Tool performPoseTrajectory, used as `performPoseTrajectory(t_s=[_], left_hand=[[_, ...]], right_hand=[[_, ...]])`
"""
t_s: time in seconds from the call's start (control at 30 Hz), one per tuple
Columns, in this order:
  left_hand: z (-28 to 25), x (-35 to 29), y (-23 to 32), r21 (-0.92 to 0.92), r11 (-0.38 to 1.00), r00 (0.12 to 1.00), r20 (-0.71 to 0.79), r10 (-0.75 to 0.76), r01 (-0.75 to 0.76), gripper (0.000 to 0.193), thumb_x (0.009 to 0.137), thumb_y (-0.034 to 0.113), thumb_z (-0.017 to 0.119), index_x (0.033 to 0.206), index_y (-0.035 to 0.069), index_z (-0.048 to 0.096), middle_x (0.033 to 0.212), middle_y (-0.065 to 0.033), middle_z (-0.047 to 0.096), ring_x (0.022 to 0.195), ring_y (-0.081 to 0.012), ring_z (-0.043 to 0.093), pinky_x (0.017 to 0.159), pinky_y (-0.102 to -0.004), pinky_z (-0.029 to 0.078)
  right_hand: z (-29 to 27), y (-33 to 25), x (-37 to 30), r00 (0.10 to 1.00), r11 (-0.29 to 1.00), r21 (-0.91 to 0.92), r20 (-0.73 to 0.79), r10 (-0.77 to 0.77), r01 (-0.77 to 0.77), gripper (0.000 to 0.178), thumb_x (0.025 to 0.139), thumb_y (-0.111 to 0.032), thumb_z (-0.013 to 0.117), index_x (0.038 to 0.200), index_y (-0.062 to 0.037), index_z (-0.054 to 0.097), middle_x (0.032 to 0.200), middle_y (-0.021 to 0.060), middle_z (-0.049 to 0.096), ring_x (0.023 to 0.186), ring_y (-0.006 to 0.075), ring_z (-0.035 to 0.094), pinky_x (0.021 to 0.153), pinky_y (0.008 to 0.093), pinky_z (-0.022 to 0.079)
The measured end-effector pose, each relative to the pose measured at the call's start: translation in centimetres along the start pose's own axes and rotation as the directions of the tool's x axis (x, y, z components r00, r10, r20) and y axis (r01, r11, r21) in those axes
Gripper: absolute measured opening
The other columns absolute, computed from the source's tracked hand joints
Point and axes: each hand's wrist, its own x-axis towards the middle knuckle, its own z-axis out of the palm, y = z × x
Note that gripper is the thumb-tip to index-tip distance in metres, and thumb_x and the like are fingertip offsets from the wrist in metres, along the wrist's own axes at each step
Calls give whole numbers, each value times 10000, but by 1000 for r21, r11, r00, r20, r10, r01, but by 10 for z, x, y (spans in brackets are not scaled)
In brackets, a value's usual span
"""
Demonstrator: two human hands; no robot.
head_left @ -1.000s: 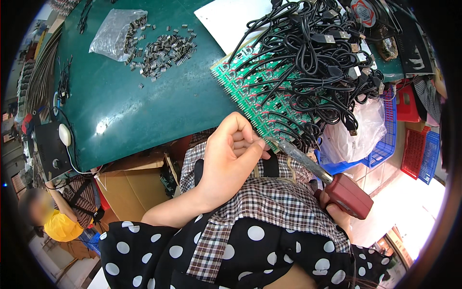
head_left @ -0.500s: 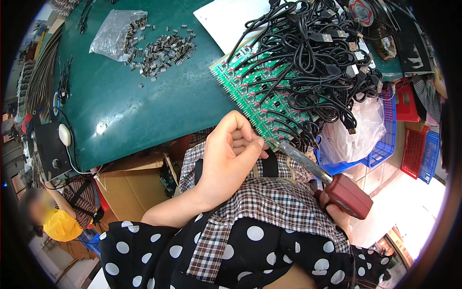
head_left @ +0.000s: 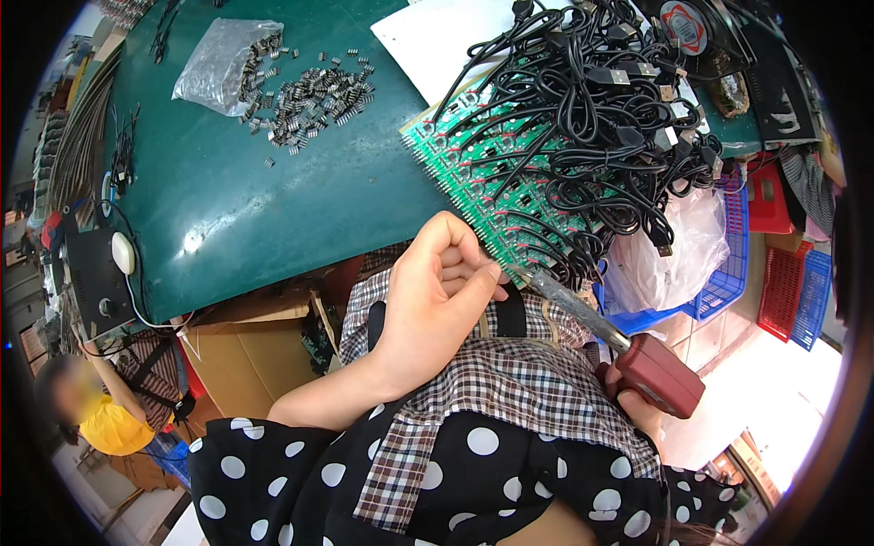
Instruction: The person solders electronic components onto multiple small circuit boards arranged in a row, using a soldering iron to attach the wiring.
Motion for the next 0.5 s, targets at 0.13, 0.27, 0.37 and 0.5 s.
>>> performPoseTrajectory(t_s=[0.13,0.27,0.37,0.5], left_hand=[[0,0,0,18,1000,1000,14,4,-4,162,833,-59,494,821,39,365,779,-80,557,733,-131,590,674,-266,519],[-5,-2,1,37,999,1000,14,17,-17,154,831,-58,500,848,27,373,793,-82,560,737,-128,589,681,-254,509],[-11,-3,4,133,990,999,35,32,-36,177,824,-32,534,937,24,410,816,-59,548,720,-105,566,644,-228,483],[-59,16,12,515,847,902,-289,320,-135,216,800,12,580,983,23,464,822,-52,544,650,-84,516,579,-215,445]], right_hand=[[-2,-1,-1,1000,998,63,-12,7,-7,535,617,-342,734,1020,-21,591,975,110,612,849,270,594,730,332,464],[-10,-8,7,995,999,-40,97,-16,20,504,636,-332,743,983,-4,582,873,105,609,697,228,587,603,320,450],[-5,-9,11,988,975,218,156,17,-52,474,665,-342,731,939,8,565,734,80,576,579,165,535,511,274,398],[4,-13,4,990,872,475,127,60,-114,579,724,-385,691,1038,53,481,690,53,520,523,103,438,470,219,307]])
